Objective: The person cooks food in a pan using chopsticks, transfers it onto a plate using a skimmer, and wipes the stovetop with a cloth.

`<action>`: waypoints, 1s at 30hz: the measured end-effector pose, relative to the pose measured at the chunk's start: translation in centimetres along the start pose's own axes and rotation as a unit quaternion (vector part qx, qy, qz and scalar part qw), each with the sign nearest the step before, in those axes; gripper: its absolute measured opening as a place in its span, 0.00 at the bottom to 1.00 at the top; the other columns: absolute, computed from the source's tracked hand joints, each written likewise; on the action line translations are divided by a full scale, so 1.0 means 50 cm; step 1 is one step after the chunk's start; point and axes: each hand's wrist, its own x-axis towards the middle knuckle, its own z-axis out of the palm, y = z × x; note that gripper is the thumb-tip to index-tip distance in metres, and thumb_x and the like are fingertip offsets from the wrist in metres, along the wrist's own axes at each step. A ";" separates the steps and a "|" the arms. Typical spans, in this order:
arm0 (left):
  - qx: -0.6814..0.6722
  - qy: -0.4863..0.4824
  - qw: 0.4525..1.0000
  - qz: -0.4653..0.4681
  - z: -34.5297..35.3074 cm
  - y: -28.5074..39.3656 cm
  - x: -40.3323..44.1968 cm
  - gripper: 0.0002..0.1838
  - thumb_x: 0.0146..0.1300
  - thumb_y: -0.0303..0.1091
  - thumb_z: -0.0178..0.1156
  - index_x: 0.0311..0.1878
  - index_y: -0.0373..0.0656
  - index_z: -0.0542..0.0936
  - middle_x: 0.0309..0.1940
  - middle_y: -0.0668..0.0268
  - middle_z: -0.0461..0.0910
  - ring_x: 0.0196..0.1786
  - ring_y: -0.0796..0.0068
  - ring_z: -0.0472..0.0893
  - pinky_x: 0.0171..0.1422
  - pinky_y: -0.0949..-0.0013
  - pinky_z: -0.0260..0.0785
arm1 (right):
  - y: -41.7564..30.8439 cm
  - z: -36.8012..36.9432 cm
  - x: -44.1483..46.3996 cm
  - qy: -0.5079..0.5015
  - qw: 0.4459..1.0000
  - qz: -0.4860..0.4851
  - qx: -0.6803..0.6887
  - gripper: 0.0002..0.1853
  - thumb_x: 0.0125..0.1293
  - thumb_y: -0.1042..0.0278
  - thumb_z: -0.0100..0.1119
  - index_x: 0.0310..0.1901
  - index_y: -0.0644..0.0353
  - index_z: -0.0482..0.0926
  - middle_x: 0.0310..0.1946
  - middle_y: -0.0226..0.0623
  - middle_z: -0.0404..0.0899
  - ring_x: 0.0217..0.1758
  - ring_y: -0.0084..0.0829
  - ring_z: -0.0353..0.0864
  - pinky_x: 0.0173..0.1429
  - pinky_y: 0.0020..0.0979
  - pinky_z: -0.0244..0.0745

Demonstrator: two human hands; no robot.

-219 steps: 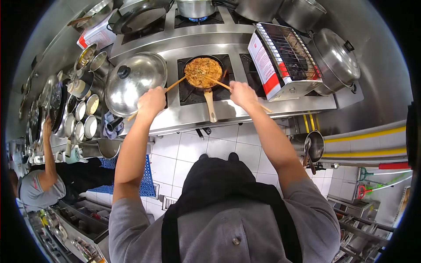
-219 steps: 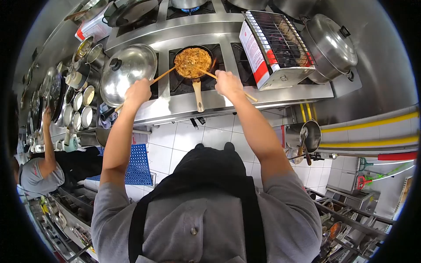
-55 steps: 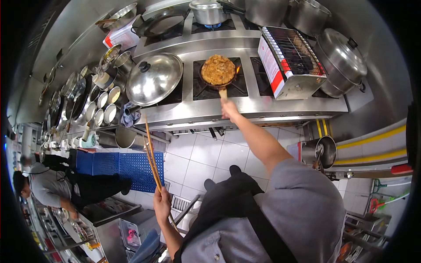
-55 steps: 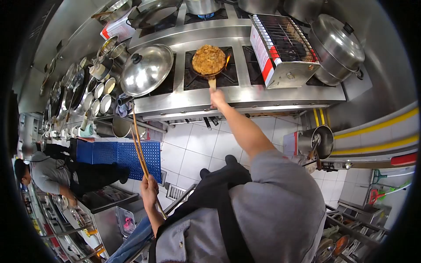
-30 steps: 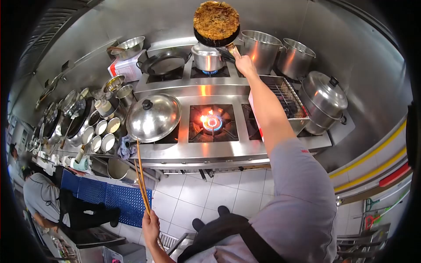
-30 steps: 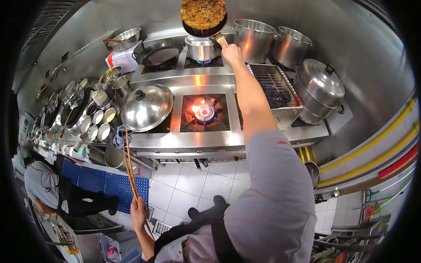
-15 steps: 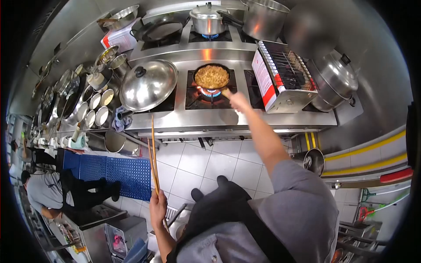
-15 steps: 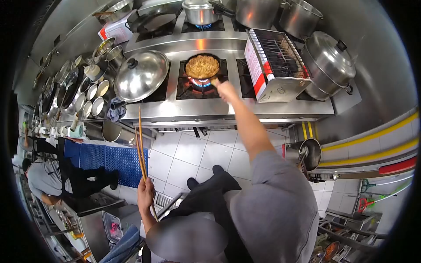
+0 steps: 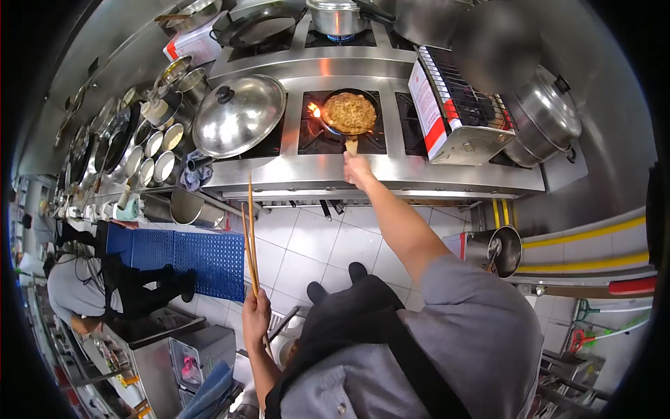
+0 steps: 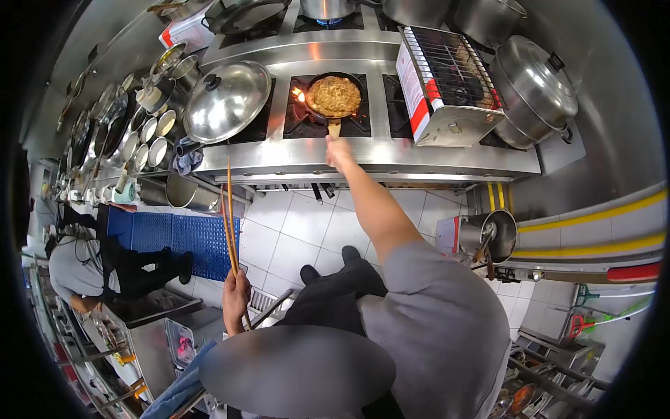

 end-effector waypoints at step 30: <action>0.025 0.051 0.998 0.038 -0.025 0.031 0.042 0.15 0.75 0.41 0.47 0.33 0.43 0.68 0.16 0.76 0.63 0.17 0.87 0.63 0.20 0.77 0.55 | -0.802 -0.055 0.047 0.228 0.809 -0.366 -0.399 0.35 0.68 0.36 0.47 0.34 0.70 0.82 0.23 0.53 0.81 0.23 0.44 0.83 0.29 0.42 0.78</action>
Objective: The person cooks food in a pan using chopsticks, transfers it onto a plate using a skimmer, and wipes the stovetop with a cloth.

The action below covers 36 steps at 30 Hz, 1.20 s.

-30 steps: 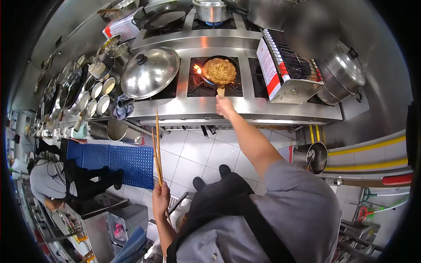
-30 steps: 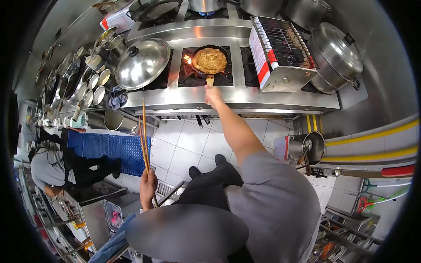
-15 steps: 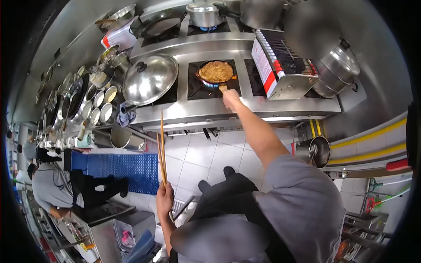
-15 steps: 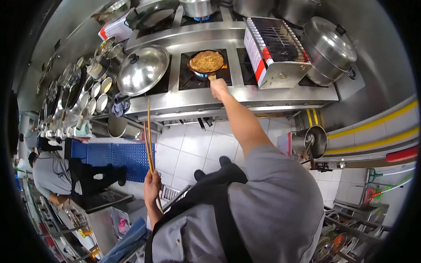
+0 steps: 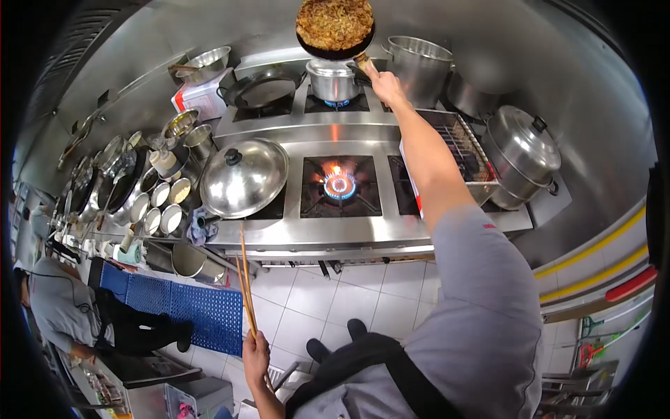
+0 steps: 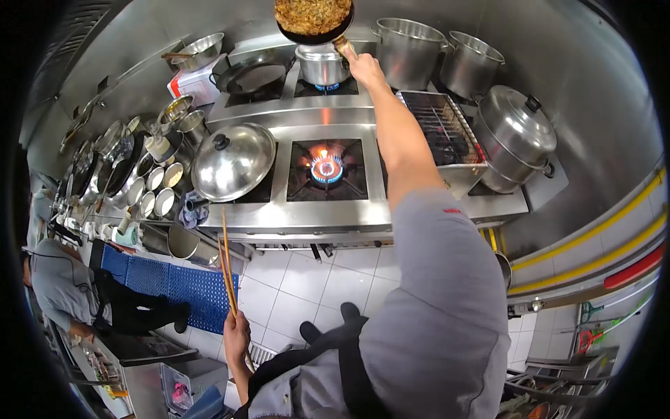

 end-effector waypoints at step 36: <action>0.250 -0.670 0.699 0.009 1.117 -0.101 0.011 0.20 0.71 0.48 0.48 0.33 0.38 0.71 0.16 0.66 0.70 0.16 0.71 0.72 0.20 0.63 0.65 | 0.488 -0.299 -1.333 0.205 0.896 0.388 -0.068 0.08 0.68 0.66 0.56 0.35 0.62 0.78 0.30 0.46 0.78 0.33 0.49 0.78 0.37 0.42 0.72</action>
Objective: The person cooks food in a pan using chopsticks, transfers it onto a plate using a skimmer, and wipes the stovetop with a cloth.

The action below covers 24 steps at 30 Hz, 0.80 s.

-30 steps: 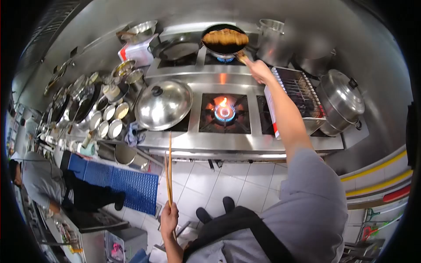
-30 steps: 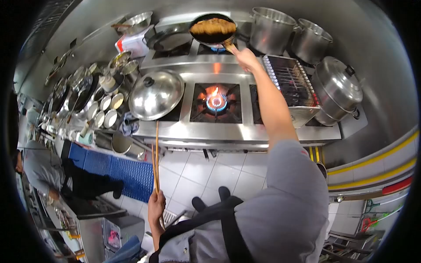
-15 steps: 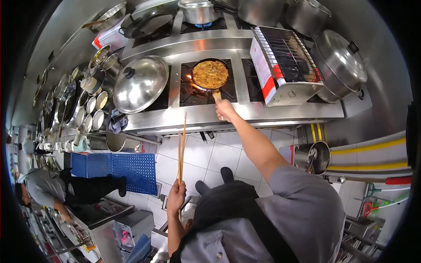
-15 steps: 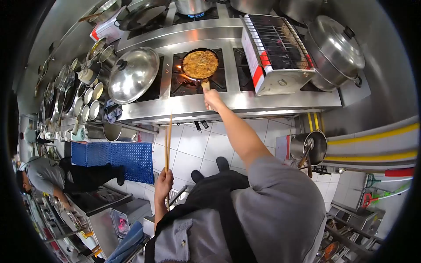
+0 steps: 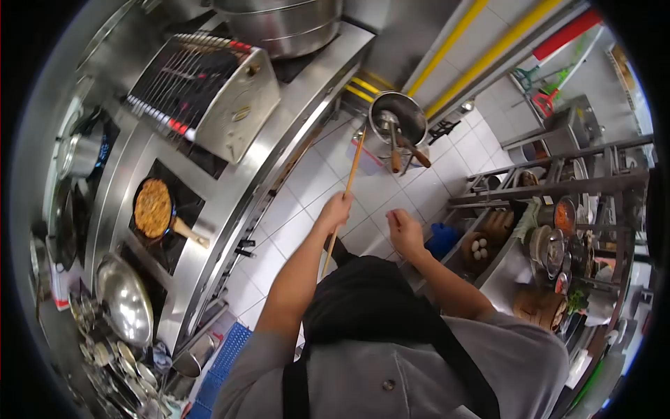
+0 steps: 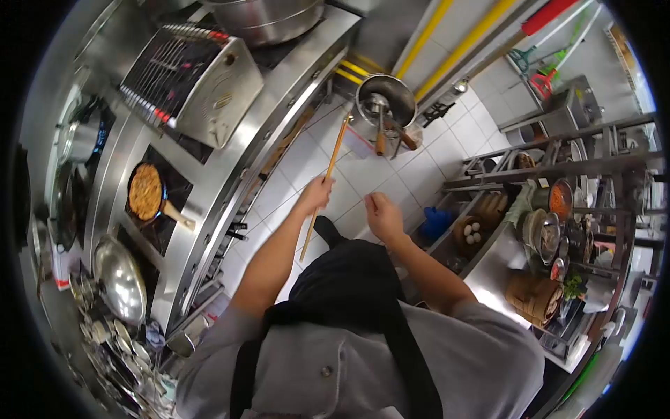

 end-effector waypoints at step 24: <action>-0.674 0.521 0.483 0.204 -0.566 -0.660 -0.253 0.13 0.66 0.39 0.52 0.42 0.38 0.74 0.34 0.59 0.77 0.35 0.67 0.77 0.39 0.64 0.74 | -0.183 0.184 0.033 -0.485 0.834 -0.233 -0.121 0.11 0.68 0.63 0.57 0.40 0.63 0.80 0.35 0.47 0.81 0.36 0.48 0.81 0.41 0.39 0.75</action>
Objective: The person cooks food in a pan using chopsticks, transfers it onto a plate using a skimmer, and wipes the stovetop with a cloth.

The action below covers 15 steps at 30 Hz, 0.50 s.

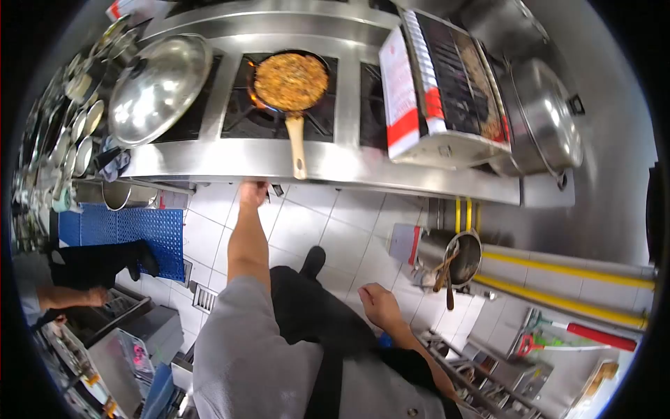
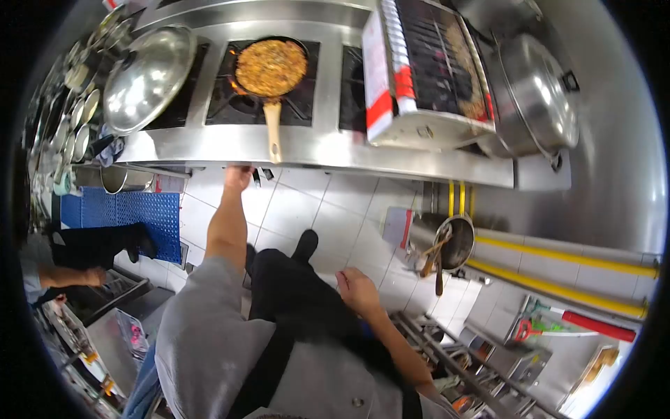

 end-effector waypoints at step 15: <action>0.635 -0.247 0.731 0.031 -0.052 -0.052 -0.126 0.37 0.65 0.63 0.53 0.58 0.34 0.75 0.53 0.50 0.79 0.50 0.53 0.81 0.53 0.58 0.71 | -0.306 0.004 0.403 0.242 0.958 -0.150 0.035 0.10 0.66 0.66 0.60 0.41 0.65 0.80 0.33 0.42 0.80 0.33 0.33 0.80 0.40 0.31 0.75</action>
